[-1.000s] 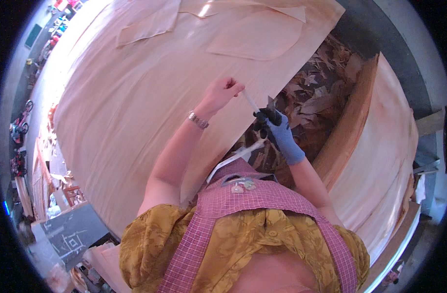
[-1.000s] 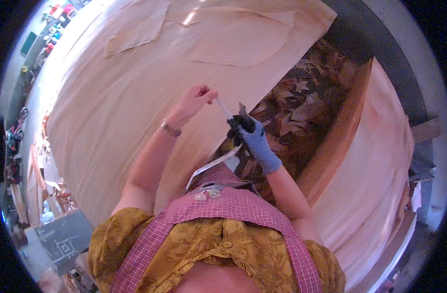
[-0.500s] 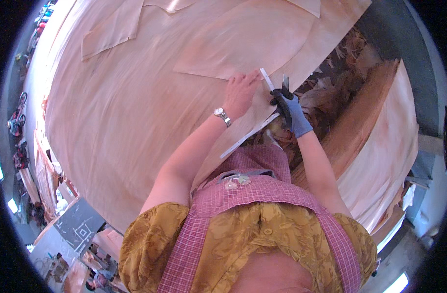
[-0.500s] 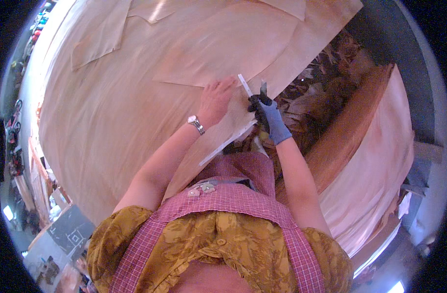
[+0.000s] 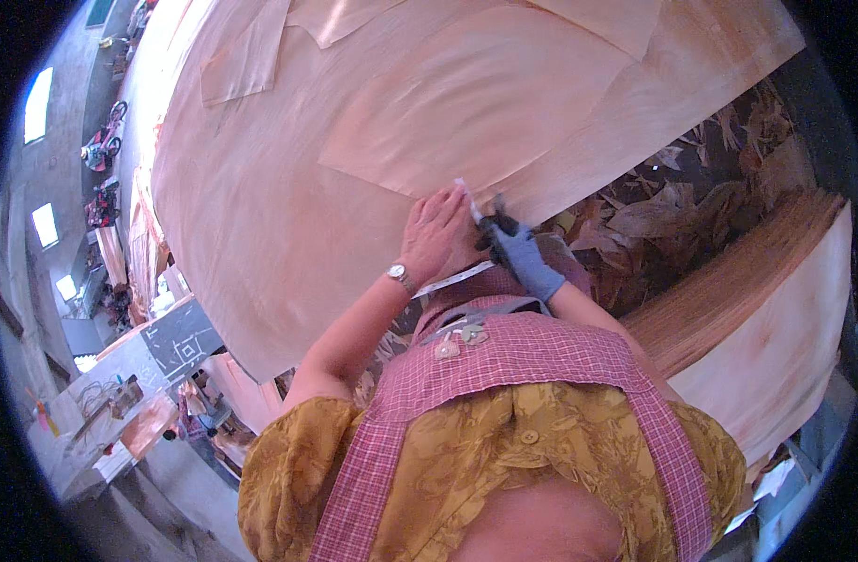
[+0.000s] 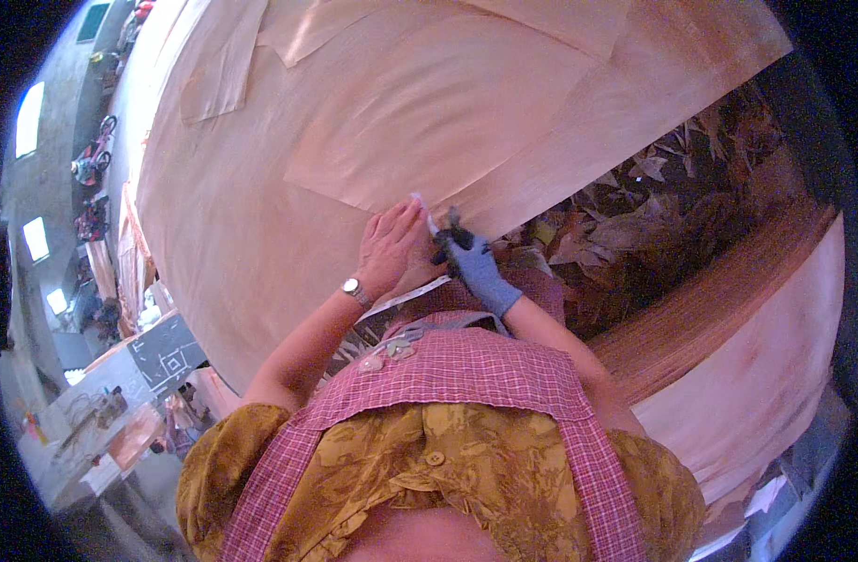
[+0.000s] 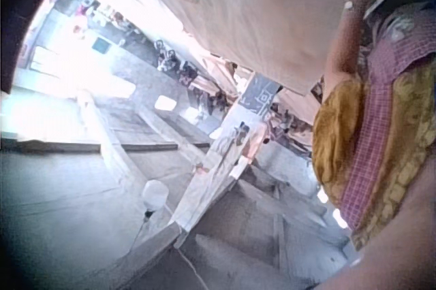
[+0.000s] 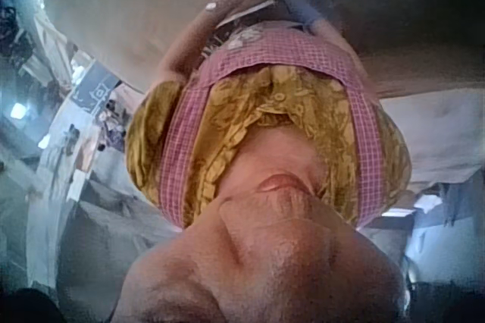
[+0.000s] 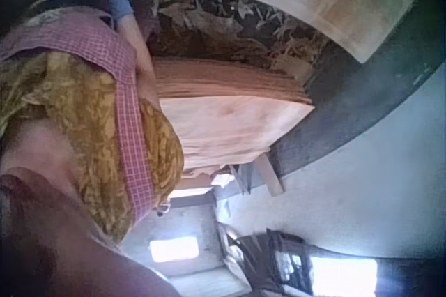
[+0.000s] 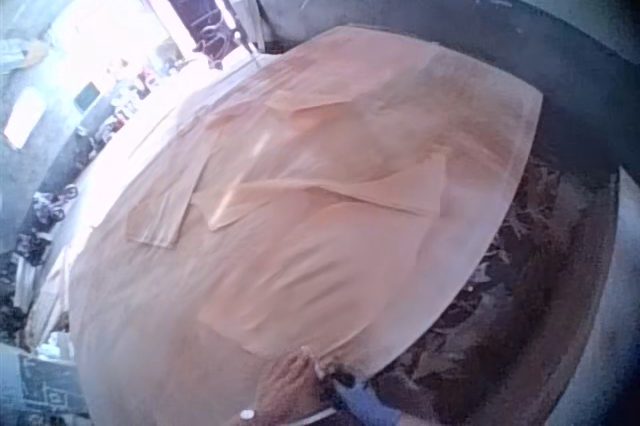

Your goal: The person peels wood veneer sheets from a stack, lays them on a flat surface, and uses a utility knife to trim and cut sections.

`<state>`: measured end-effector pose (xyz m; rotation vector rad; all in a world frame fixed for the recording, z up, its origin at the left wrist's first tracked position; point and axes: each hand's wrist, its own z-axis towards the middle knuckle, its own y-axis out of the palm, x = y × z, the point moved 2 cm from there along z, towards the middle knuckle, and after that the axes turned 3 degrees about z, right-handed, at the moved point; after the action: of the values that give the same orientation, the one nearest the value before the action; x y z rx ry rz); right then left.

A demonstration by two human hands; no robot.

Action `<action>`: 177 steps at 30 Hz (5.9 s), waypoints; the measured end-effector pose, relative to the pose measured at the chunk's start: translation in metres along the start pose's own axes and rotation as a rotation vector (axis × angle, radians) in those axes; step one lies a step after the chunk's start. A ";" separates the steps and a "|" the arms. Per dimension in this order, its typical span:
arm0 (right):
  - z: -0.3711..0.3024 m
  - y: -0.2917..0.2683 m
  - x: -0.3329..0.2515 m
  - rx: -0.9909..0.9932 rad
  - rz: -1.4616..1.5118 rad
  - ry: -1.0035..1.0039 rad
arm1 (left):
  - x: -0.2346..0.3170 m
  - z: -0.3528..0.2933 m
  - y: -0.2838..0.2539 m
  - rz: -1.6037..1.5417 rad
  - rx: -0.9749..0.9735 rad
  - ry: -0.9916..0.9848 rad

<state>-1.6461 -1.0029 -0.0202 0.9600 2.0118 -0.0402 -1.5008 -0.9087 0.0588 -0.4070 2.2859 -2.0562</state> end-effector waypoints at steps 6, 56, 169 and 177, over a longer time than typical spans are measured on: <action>0.002 -0.097 -0.068 0.055 -0.857 -0.469 | 0.009 -0.002 0.007 0.073 -0.117 -0.073; 0.136 -0.109 -0.327 0.119 -0.699 -0.235 | -0.061 0.320 -0.022 -0.222 0.312 -0.156; 0.273 0.144 -0.165 -0.523 -0.514 0.077 | -0.173 0.086 0.044 -0.006 0.637 -1.049; 0.256 0.105 -0.160 -0.459 -0.538 0.146 | -0.180 0.083 0.050 -0.133 0.693 -1.071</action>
<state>-1.3493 -1.1207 -0.0275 0.1268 2.2255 0.1952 -1.3185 -0.9450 -0.0258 -1.2105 0.9124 -1.7956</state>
